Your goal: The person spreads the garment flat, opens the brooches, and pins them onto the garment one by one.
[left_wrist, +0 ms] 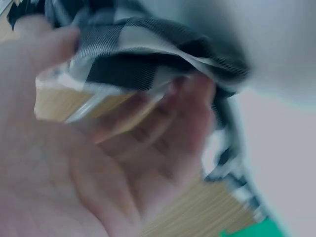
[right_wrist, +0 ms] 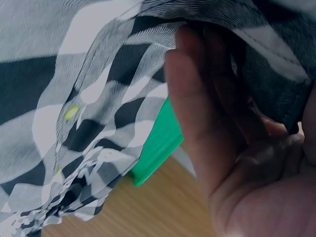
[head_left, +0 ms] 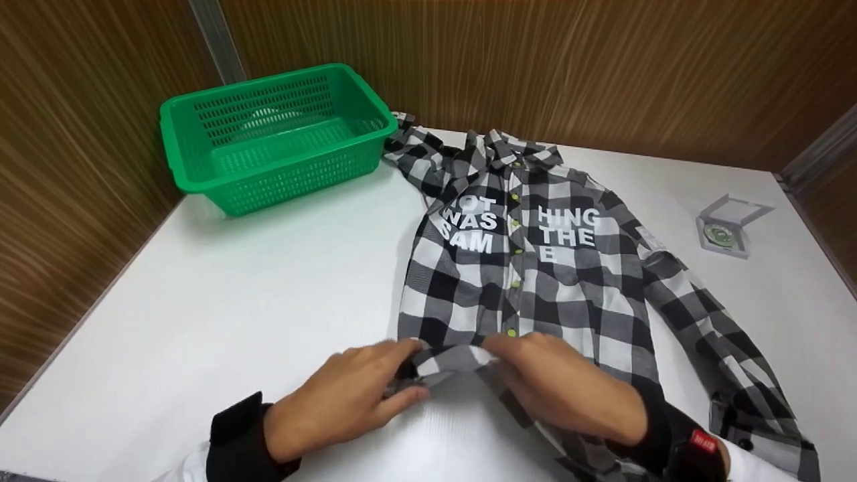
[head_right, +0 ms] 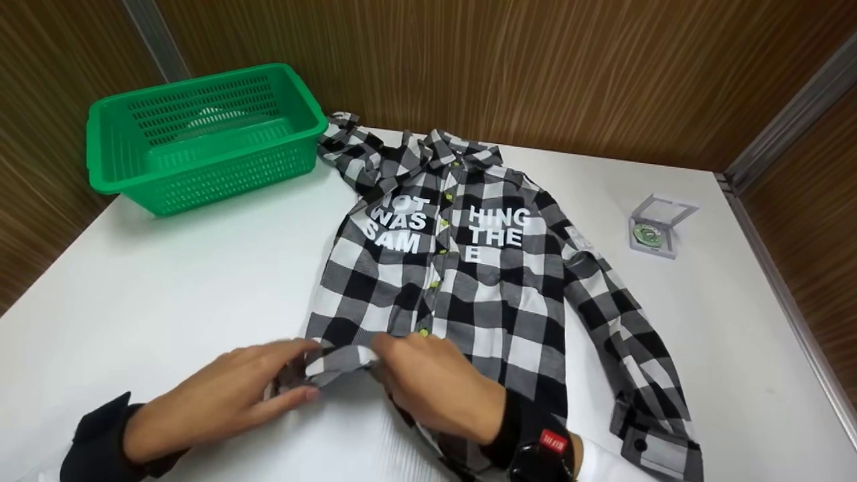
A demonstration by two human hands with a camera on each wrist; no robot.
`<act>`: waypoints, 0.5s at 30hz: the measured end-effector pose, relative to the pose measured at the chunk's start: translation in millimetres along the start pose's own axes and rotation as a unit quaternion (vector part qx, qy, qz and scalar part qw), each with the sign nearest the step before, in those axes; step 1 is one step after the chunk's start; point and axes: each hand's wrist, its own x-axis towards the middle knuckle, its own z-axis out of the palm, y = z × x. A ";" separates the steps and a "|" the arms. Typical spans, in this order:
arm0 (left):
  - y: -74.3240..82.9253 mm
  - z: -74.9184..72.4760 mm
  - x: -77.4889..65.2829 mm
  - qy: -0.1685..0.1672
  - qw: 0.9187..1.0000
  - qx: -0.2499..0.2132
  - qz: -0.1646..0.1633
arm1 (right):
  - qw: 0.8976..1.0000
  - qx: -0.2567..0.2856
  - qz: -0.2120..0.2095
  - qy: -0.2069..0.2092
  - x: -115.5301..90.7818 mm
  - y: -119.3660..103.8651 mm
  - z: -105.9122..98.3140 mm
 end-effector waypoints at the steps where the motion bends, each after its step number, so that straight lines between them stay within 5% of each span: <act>1: -1.0 1.8 -1.3 -0.012 1.000 -0.019 -0.008 | 1.000 0.012 -0.005 0.007 -0.1 2.2 -2.8; 4: -2.8 8.7 -3.4 -0.011 1.000 -0.023 -0.016 | 0.999 0.038 -0.014 0.024 0.1 7.7 -8.6; 7: -2.3 16.4 -4.1 0.024 1.000 -0.009 -0.009 | 0.997 0.072 0.001 0.019 0.1 9.6 -12.9; 10: 2.9 18.8 -2.3 0.051 0.993 -0.102 0.001 | 0.995 0.095 0.025 0.013 -1.3 10.9 -15.9; 12: 10.1 16.5 -2.0 0.029 0.968 -0.248 -0.011 | 0.994 0.108 0.035 0.011 -2.8 10.9 -17.0; 15: 21.0 11.7 -6.7 -0.041 0.901 -0.429 -0.048 | 0.994 0.101 0.025 0.018 -6.6 10.3 -14.7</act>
